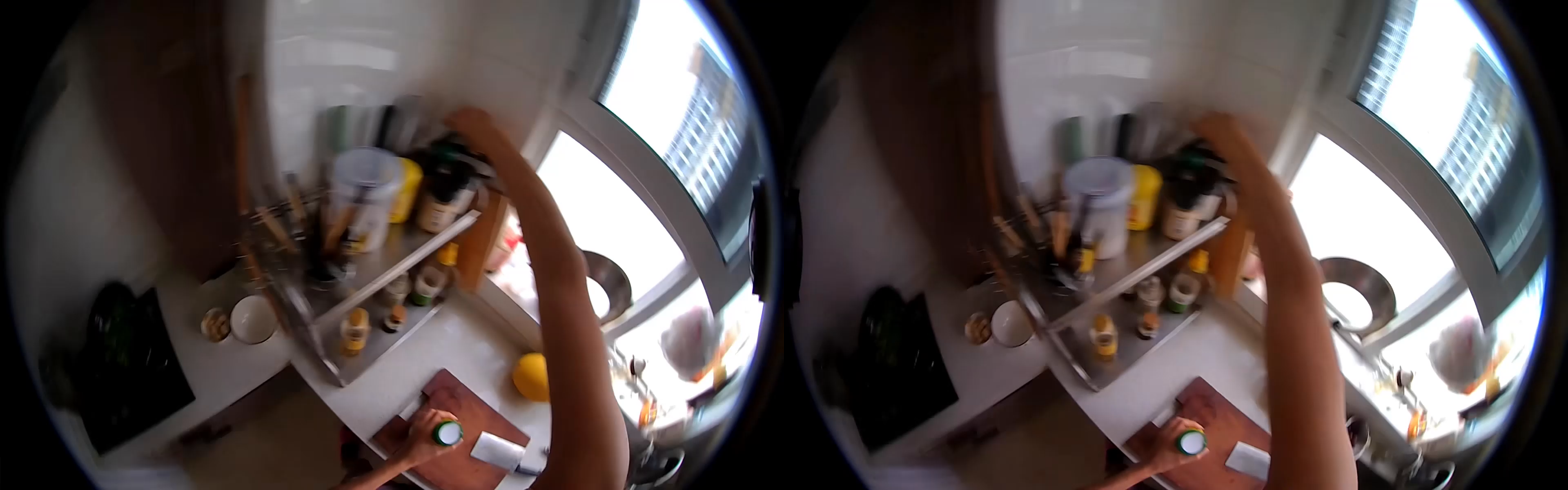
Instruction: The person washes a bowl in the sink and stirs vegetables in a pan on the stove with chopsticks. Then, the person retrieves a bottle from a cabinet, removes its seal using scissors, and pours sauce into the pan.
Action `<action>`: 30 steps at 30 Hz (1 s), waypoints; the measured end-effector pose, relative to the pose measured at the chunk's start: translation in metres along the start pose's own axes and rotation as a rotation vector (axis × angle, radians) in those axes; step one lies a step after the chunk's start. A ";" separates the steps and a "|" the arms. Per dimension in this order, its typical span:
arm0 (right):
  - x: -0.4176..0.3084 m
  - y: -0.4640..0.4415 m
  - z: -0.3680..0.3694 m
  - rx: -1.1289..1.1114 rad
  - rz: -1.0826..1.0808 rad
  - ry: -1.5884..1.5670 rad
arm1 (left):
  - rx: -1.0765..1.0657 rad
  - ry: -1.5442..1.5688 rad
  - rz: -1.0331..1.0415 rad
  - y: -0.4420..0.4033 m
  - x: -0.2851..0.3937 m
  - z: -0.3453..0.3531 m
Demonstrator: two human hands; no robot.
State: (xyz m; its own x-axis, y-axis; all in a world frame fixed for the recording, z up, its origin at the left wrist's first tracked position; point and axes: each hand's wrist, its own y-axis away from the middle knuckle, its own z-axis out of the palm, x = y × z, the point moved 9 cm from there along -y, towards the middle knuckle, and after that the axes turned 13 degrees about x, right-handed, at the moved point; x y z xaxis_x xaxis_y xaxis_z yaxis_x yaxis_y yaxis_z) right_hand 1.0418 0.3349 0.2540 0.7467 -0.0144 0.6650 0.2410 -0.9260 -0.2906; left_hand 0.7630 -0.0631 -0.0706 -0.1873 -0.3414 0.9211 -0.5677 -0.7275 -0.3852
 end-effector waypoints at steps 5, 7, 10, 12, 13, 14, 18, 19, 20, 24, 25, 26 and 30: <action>0.006 -0.021 0.026 0.021 -0.097 -0.196 | 0.083 0.023 0.114 0.007 0.012 0.001; 0.015 -0.036 0.006 0.053 -0.147 -0.121 | 0.077 0.038 0.070 0.013 -0.001 0.012; 0.043 -0.029 -0.048 0.128 -0.150 0.015 | 0.036 0.081 0.048 0.010 0.005 0.008; 0.064 -0.010 -0.090 0.183 -0.115 0.153 | 0.003 0.123 0.135 0.007 -0.001 0.013; 0.074 0.003 -0.106 0.201 -0.108 0.273 | 0.020 0.210 0.238 0.001 0.011 -0.002; 0.081 0.020 -0.126 0.206 -0.093 0.449 | -0.064 0.221 0.214 0.000 0.002 0.000; 0.074 0.142 -0.174 0.159 0.365 -0.031 | -0.296 0.216 -0.122 -0.008 -0.004 -0.008; 0.077 0.201 -0.179 0.106 0.536 -0.134 | -0.318 0.258 -0.242 -0.012 -0.003 -0.007; 0.079 0.262 -0.185 0.066 0.712 -0.223 | -0.213 0.124 -0.095 -0.008 -0.011 0.000; -0.042 0.467 -0.157 -0.615 0.823 -0.941 | -0.286 -0.060 0.071 0.007 -0.003 0.025; -0.082 0.514 -0.156 -0.575 1.013 -1.251 | -0.297 -0.080 0.050 0.008 0.000 0.027; -0.123 0.562 -0.156 -0.536 1.192 -1.519 | -0.300 -0.094 0.078 0.009 0.002 0.028; -0.256 0.597 -0.202 -0.552 1.262 -1.857 | -0.293 -0.139 0.222 0.018 0.009 0.041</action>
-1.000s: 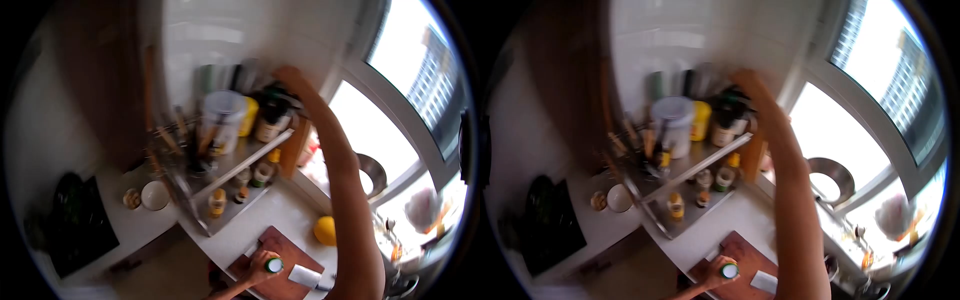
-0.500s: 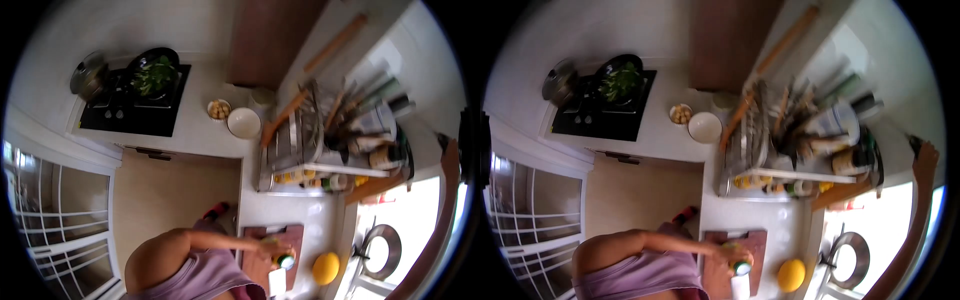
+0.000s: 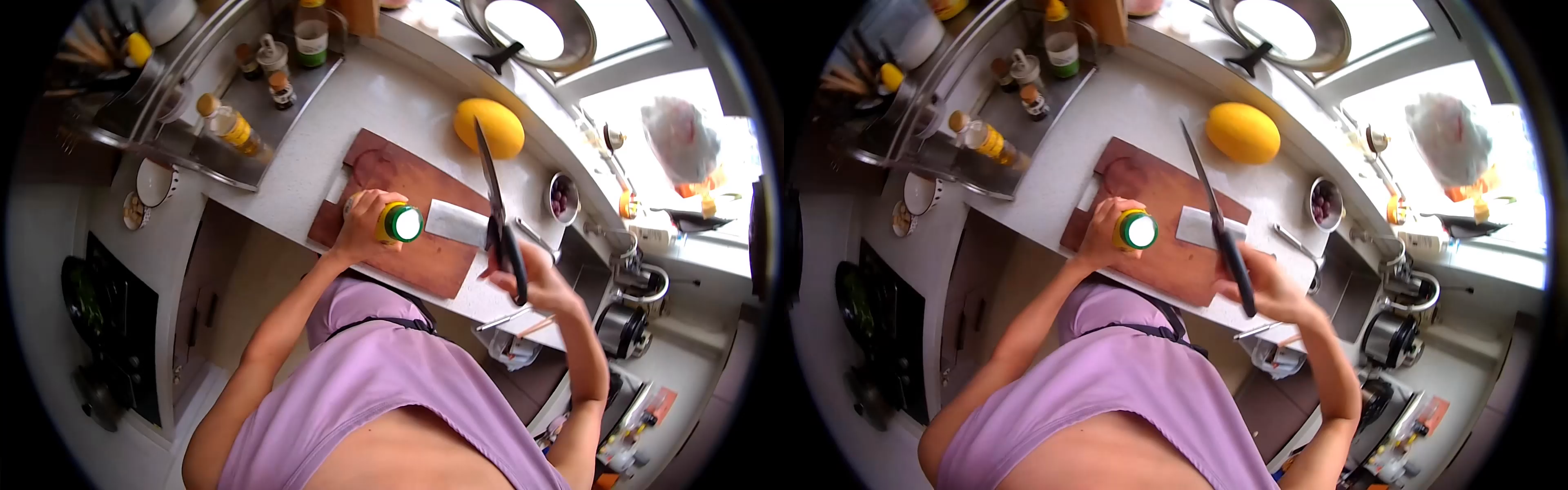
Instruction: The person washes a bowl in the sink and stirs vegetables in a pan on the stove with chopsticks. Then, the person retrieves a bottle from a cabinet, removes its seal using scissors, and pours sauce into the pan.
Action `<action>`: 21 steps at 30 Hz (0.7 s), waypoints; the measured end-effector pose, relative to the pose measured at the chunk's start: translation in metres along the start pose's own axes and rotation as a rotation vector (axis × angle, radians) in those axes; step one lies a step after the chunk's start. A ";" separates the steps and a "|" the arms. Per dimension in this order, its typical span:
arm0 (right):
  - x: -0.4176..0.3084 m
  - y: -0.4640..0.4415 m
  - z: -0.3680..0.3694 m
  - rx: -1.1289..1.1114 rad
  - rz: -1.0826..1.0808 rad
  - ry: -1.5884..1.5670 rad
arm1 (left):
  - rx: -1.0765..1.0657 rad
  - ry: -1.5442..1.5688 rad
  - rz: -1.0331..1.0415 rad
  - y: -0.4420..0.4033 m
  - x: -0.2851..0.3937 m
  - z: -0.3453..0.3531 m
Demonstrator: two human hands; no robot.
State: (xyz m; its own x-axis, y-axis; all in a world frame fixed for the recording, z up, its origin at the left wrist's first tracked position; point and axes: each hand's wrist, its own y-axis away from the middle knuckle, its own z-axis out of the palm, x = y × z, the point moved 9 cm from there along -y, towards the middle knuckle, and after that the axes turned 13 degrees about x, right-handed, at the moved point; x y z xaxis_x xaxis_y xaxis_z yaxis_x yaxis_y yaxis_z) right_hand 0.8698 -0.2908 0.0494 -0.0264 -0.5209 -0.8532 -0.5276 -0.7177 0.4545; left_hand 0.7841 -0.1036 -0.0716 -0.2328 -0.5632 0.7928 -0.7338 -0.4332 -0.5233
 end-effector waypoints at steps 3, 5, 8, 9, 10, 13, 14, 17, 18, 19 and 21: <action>0.050 0.026 0.041 0.064 0.234 -0.248 | 0.007 -0.007 0.046 0.002 0.004 0.004; 0.063 0.035 0.067 0.026 0.271 -0.467 | -0.011 0.010 0.049 0.004 0.005 0.007; 0.085 0.052 0.104 -0.185 0.283 -0.718 | -0.001 -0.005 0.080 0.007 0.008 0.003; 0.080 0.057 0.105 -0.210 0.287 -0.641 | -0.009 -0.004 0.075 0.008 0.008 0.004; 0.081 0.062 0.111 -0.255 0.379 -0.716 | 0.005 0.000 0.075 0.008 0.008 0.002; 0.078 0.069 0.120 -0.320 0.505 -0.809 | 0.005 0.016 0.059 0.008 0.006 -0.001; 0.077 0.069 0.121 -0.340 0.530 -0.820 | 0.010 0.019 0.056 0.008 0.005 -0.002; 0.065 0.067 0.123 -0.433 0.542 -0.983 | 0.007 0.020 0.051 0.008 0.004 -0.003; 0.063 0.066 0.124 -0.430 0.577 -1.010 | 0.011 0.013 0.065 0.008 0.004 -0.003; 0.064 0.065 0.124 -0.430 0.582 -1.012 | 0.017 0.006 0.081 0.009 0.004 -0.003; 0.063 0.063 0.124 -0.446 0.603 -1.101 | 0.020 0.012 0.081 0.010 0.003 -0.004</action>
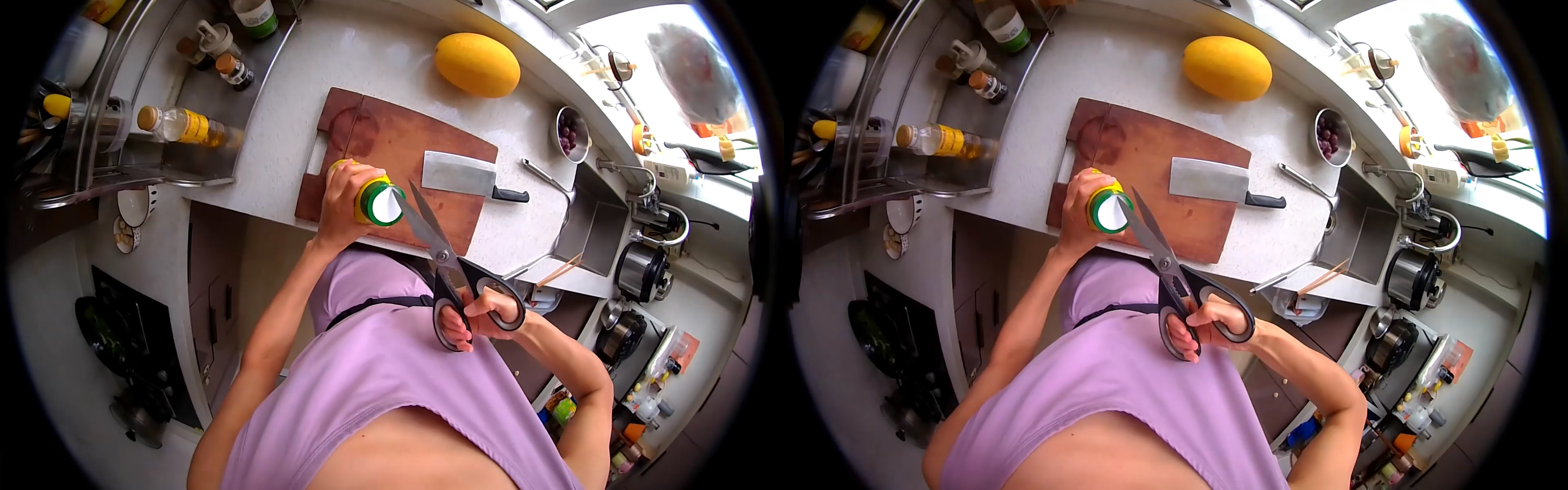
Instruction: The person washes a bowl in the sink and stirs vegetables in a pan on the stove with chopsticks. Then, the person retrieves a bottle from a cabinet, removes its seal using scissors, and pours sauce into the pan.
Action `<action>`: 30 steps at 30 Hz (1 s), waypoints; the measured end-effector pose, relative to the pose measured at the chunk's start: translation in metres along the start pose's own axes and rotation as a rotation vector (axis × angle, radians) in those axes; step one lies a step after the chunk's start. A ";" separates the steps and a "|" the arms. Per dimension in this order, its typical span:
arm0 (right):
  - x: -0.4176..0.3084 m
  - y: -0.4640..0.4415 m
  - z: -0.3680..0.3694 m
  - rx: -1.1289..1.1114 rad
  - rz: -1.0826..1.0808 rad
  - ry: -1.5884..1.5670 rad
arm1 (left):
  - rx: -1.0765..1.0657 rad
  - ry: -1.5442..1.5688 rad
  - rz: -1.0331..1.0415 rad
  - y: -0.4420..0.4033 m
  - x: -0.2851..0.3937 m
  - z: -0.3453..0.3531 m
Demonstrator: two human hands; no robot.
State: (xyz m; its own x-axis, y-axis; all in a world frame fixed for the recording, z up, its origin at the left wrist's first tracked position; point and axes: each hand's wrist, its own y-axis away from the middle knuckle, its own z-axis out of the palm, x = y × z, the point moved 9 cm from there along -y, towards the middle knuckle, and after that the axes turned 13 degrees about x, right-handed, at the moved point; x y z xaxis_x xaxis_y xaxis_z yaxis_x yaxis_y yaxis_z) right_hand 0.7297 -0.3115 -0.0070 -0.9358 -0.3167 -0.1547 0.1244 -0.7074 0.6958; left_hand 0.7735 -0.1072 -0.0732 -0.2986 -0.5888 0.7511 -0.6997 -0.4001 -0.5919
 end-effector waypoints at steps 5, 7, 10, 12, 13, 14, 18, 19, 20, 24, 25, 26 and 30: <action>-0.001 0.009 0.006 -0.009 0.173 -0.174 | 0.001 0.033 0.003 0.002 0.001 -0.003; 0.001 0.012 0.002 -0.028 0.201 -0.215 | -0.002 0.073 -0.003 0.002 0.003 -0.005; 0.002 0.017 -0.006 -0.003 0.252 -0.207 | -0.021 0.122 -0.040 0.009 -0.002 -0.005; 0.002 0.021 -0.008 0.020 0.276 -0.178 | -0.048 0.131 -0.049 0.012 -0.001 -0.005; 0.002 0.023 -0.014 0.082 0.270 -0.110 | -0.071 0.140 -0.053 0.012 0.001 -0.005; 0.001 0.025 -0.018 0.143 0.263 -0.042 | -0.076 0.142 -0.056 0.012 0.002 -0.005; 0.003 0.033 -0.030 0.271 0.279 0.072 | -0.159 0.131 0.003 0.009 0.015 -0.003; 0.005 0.034 -0.032 0.280 0.298 0.062 | -0.201 0.114 0.046 0.010 0.020 -0.001; 0.004 0.035 -0.031 0.280 0.294 0.060 | -0.204 0.115 0.048 0.012 0.023 0.000; -0.075 0.020 -0.073 0.647 -0.295 0.820 | -0.164 0.163 -0.048 0.017 0.017 0.001; -0.105 0.010 -0.074 0.827 -0.502 1.276 | -0.107 0.228 -0.156 0.018 0.007 -0.003; -0.118 -0.006 -0.084 0.998 -0.473 1.554 | -0.033 0.302 -0.279 0.021 -0.003 -0.004; -0.138 -0.088 -0.099 1.158 -1.047 1.748 | -0.085 0.269 -0.341 0.017 -0.005 -0.004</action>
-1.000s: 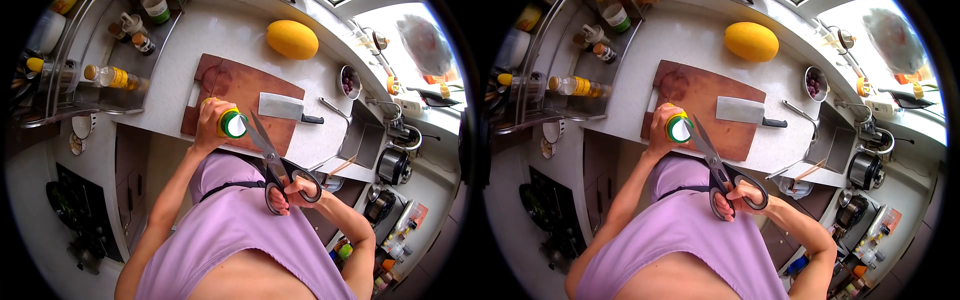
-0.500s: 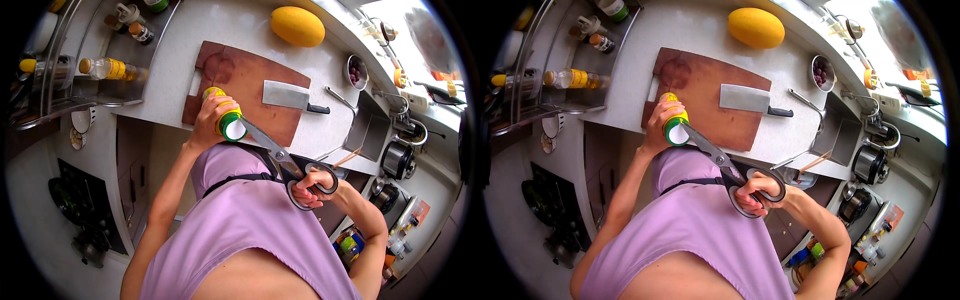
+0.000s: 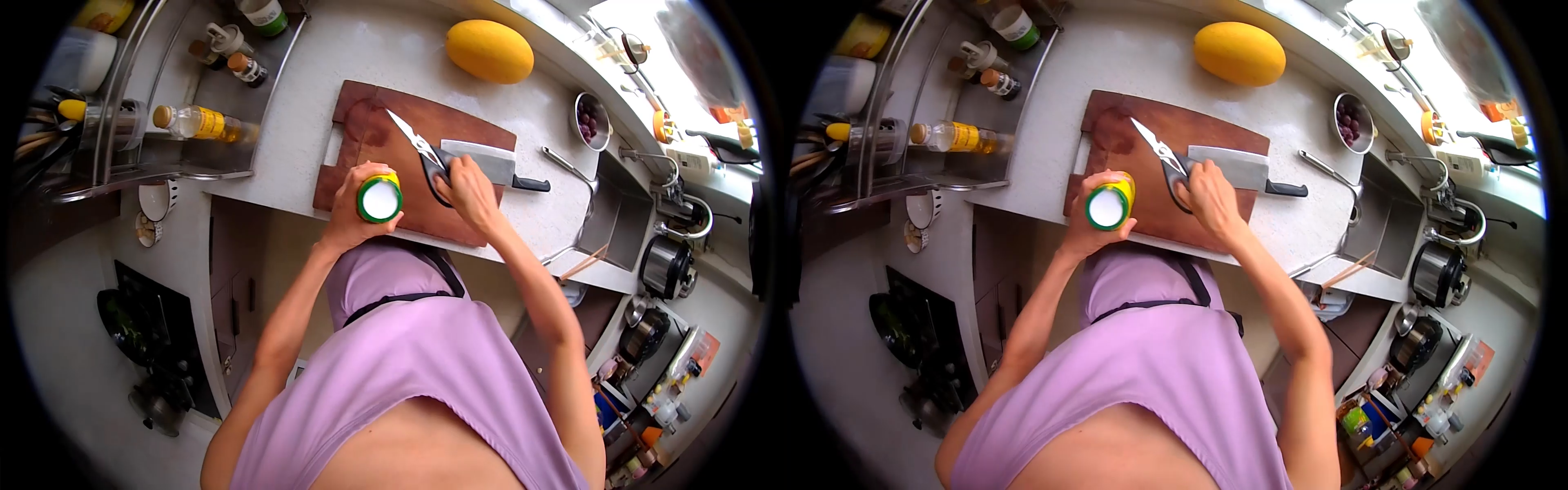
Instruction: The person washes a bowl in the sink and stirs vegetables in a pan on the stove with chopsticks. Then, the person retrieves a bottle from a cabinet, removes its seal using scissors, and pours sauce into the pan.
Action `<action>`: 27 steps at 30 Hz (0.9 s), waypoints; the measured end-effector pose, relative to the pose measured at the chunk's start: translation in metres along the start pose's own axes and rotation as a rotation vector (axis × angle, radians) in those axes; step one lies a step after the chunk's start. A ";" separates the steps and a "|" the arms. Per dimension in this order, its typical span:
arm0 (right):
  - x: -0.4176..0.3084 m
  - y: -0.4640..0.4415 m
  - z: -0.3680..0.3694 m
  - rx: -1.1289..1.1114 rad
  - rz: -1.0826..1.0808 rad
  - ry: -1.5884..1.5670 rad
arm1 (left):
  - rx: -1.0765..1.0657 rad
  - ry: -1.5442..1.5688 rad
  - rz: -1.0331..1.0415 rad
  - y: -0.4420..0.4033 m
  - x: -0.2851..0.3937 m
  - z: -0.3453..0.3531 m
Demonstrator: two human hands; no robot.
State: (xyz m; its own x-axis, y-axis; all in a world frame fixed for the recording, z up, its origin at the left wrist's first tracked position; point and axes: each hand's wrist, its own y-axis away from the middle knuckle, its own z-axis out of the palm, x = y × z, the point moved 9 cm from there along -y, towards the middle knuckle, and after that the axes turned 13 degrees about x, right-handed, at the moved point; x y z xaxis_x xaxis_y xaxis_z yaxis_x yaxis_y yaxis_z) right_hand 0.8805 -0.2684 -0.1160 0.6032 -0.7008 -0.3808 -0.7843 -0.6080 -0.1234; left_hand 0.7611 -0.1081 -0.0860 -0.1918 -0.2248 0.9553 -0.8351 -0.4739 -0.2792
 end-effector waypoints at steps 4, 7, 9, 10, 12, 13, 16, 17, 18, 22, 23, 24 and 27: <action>-0.009 -0.015 0.029 0.046 -0.012 -0.023 | -0.096 -0.145 0.022 -0.007 0.011 -0.002; -0.044 -0.026 -0.020 0.100 -0.017 -0.252 | -0.109 -0.185 -0.013 -0.005 0.008 -0.002; -0.078 -0.033 -0.062 0.091 0.016 -0.469 | -0.097 -0.190 -0.008 -0.007 0.012 -0.003; -0.095 -0.032 -0.069 0.010 0.029 -0.598 | -0.090 -0.195 -0.002 -0.007 0.015 -0.003; -0.112 -0.030 -0.072 -0.065 0.040 -0.724 | -0.089 -0.214 0.025 -0.009 0.020 -0.003; -0.117 -0.030 -0.074 -0.047 0.012 -0.669 | -0.086 -0.237 0.050 -0.010 0.023 -0.004; -0.127 -0.032 -0.081 -0.045 -0.131 -0.440 | -0.100 -0.261 0.111 -0.012 0.029 -0.005; -0.136 -0.031 -0.081 -0.069 -0.252 -0.358 | -0.098 -0.261 0.111 -0.011 0.029 -0.005; -0.143 -0.029 -0.081 -0.091 -0.372 -0.273 | -0.094 -0.252 0.078 -0.010 0.027 -0.005; -0.148 -0.039 -0.086 -0.239 -0.468 -0.264 | -0.192 -0.226 0.032 -0.008 0.020 -0.003; -0.149 -0.039 -0.088 -0.254 -0.509 -0.273 | -0.190 -0.225 0.032 -0.009 0.019 -0.004; -0.151 -0.039 -0.089 -0.269 -0.549 -0.282 | -0.215 -0.214 0.021 -0.010 0.020 -0.004; -0.152 -0.044 -0.088 -0.182 -0.655 -0.324 | -0.264 -0.155 -0.030 -0.015 0.020 -0.002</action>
State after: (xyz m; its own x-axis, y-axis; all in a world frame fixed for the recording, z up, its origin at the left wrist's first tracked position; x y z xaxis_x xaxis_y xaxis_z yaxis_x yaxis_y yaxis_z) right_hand 0.8362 -0.1673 0.0277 0.8434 -0.0467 -0.5352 -0.2263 -0.9344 -0.2751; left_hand 0.7690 -0.1033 -0.0624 -0.1012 -0.3513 0.9308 -0.9483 -0.2489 -0.1971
